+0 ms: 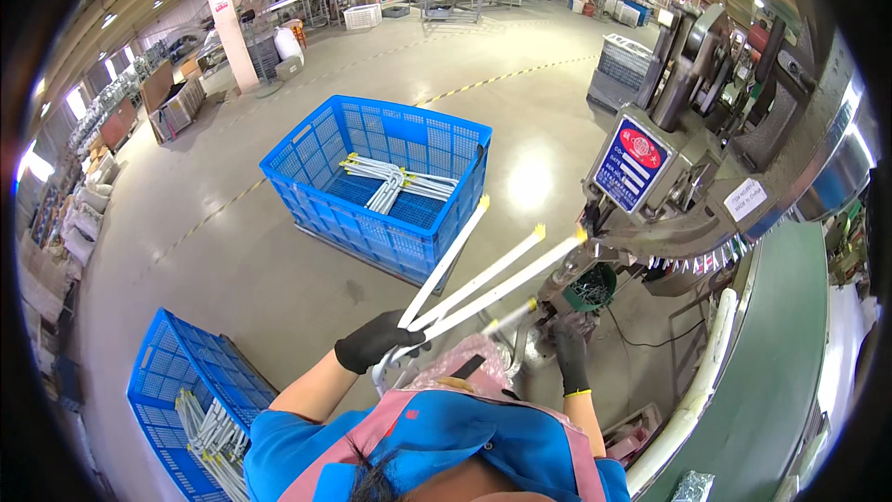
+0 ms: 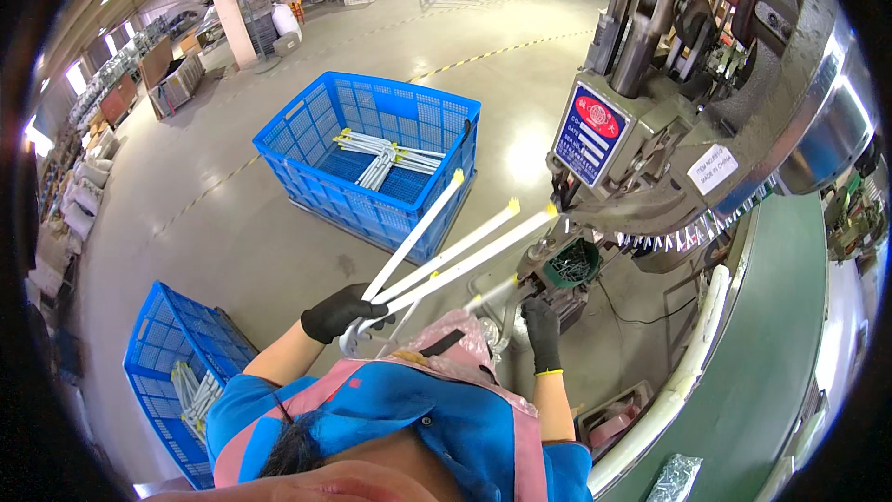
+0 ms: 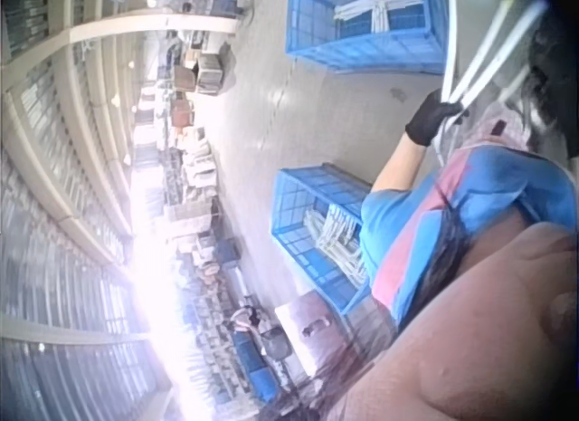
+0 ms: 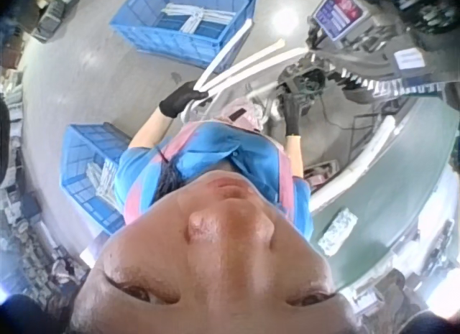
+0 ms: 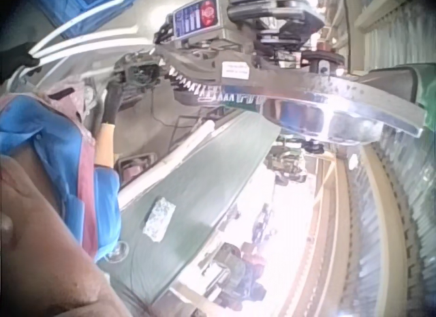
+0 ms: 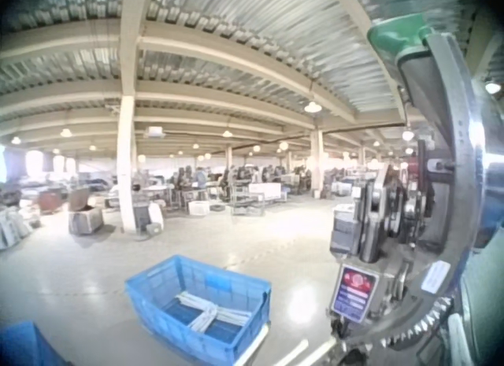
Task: The person repeatedly picks white poles with yellow tips from a blue crate, inserts them into a machine to attach small components, and returns them to the crate. The process is repeated multiple times throughout the clip.
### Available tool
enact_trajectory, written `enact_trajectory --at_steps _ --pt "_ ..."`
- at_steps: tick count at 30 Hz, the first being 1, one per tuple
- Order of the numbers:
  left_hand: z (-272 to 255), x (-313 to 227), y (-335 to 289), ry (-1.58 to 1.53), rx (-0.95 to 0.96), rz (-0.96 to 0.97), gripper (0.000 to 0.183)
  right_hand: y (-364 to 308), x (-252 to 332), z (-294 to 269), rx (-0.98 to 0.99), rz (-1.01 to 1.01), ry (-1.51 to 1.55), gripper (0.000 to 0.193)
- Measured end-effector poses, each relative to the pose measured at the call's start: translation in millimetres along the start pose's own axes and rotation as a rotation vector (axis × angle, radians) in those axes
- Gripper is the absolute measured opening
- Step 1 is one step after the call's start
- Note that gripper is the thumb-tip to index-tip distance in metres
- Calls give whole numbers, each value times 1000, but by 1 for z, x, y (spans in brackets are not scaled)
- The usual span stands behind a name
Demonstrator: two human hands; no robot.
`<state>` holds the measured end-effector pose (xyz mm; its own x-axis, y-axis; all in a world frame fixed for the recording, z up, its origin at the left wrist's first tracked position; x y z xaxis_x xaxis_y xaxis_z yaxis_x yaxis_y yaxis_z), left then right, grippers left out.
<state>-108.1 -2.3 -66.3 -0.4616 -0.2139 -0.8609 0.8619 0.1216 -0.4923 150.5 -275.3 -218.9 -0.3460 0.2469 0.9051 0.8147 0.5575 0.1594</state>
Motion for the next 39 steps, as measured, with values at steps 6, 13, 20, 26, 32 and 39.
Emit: enact_trajectory --at_steps 6,13,20,26,32,39 --pt "19 -50 -19 -241 -10 364 52 -20 -12 17 121 177 281 33" --pt "45 -94 -4 -535 -81 913 62 -39 118 13 477 221 383 45" --pt "32 -126 23 -916 358 1093 62 -50 206 58 834 298 1109 79" --pt "4 -108 4 -717 260 1091 66 10 181 128 553 293 1405 115" --pt "-34 -80 -33 -1047 158 1053 71 49 125 170 71 355 1939 70" --pt "-91 -30 -79 -1324 204 979 68 91 145 163 221 120 2113 72"
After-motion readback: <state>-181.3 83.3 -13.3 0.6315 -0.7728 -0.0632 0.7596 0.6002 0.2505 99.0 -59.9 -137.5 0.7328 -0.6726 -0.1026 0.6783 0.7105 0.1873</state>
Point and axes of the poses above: each hand's wrist, its own y-axis towards the middle knuckle, its own z-axis out of the palm, x = y × z, the point moved 1 cm from there along y, towards the middle knuckle, and after that the axes turned 7 degrees about -z, right-handed, at the moved point
